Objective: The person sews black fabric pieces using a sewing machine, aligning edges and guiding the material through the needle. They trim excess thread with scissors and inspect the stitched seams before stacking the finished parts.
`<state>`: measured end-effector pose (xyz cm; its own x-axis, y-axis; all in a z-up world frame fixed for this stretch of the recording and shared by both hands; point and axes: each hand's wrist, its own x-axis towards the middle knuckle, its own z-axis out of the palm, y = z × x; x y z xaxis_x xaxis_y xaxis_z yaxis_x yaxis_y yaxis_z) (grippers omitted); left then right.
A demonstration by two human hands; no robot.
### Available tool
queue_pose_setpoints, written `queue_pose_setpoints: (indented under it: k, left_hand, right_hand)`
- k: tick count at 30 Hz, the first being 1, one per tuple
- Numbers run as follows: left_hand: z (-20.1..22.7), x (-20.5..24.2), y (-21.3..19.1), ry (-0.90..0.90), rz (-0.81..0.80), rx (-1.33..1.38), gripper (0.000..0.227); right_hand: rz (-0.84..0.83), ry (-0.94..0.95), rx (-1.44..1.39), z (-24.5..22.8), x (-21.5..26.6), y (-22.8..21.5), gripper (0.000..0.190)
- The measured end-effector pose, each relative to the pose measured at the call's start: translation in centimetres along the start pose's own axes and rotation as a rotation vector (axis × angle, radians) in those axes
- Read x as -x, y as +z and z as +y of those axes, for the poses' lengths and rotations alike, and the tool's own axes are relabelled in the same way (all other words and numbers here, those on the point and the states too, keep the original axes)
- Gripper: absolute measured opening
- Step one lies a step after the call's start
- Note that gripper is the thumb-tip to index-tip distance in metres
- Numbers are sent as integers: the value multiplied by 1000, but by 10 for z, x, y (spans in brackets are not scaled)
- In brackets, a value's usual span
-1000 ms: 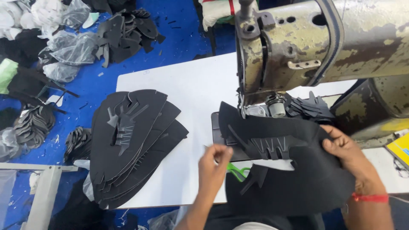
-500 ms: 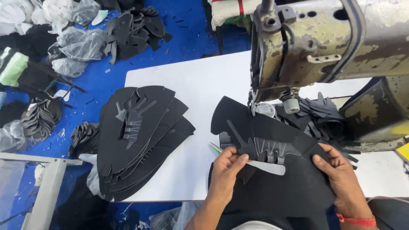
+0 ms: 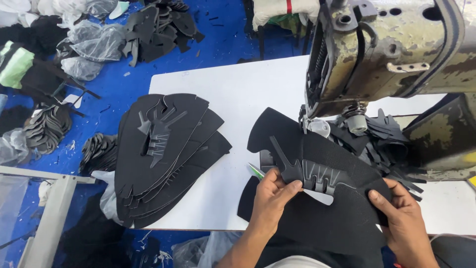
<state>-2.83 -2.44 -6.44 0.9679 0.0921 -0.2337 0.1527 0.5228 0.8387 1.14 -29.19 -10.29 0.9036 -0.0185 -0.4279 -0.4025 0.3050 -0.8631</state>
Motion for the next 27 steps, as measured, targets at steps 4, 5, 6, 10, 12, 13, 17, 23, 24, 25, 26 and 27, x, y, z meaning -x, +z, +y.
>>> queue_pose_setpoints:
  k: [4, 5, 6, 10, 12, 13, 17, 23, 24, 25, 26, 27]
  left_hand:
    - [-1, 1, -1, 5, -40, -6, 34]
    - [-1, 1, 0, 5, -39, -5, 34]
    - [-1, 1, 1, 3, -40, -17, 34]
    - [4, 3, 5, -2, -33, -31, 34]
    - [1, 2, 3, 6, -29, -56, 34]
    - [-1, 2, 2, 13, -24, -81, 34]
    - [2, 2, 4, 43, -17, -147, 34]
    - [6, 3, 4, 40, 3, -211, 32]
    - [4, 3, 3, 57, 5, -220, 32]
    - [3, 3, 3, 75, 6, -228, 31]
    - [2, 2, 2, 75, 7, -228, 31]
    - [1, 2, 2, 85, 10, -235, 31]
  right_hand:
    - [38, 13, 60, 3, 3, -6, 28]
    - [38, 14, 61, 6, 3, -10, 28]
    - [30, 2, 72, 9, 3, -14, 29]
    - [10, -57, 103, 17, 1, -22, 31]
    - [9, -64, 104, 17, 2, -21, 31]
    - [9, -70, 107, 17, 2, -21, 31]
    - [2, -67, 117, 21, 2, -23, 28]
    - [21, -66, 161, 24, 4, -20, 28]
    - [17, -38, 152, 23, 5, -19, 29]
    - [14, -11, 143, 23, 6, -18, 29]
    - [13, -10, 143, 24, 7, -17, 29]
    - [15, 1, 148, 24, 9, -16, 30]
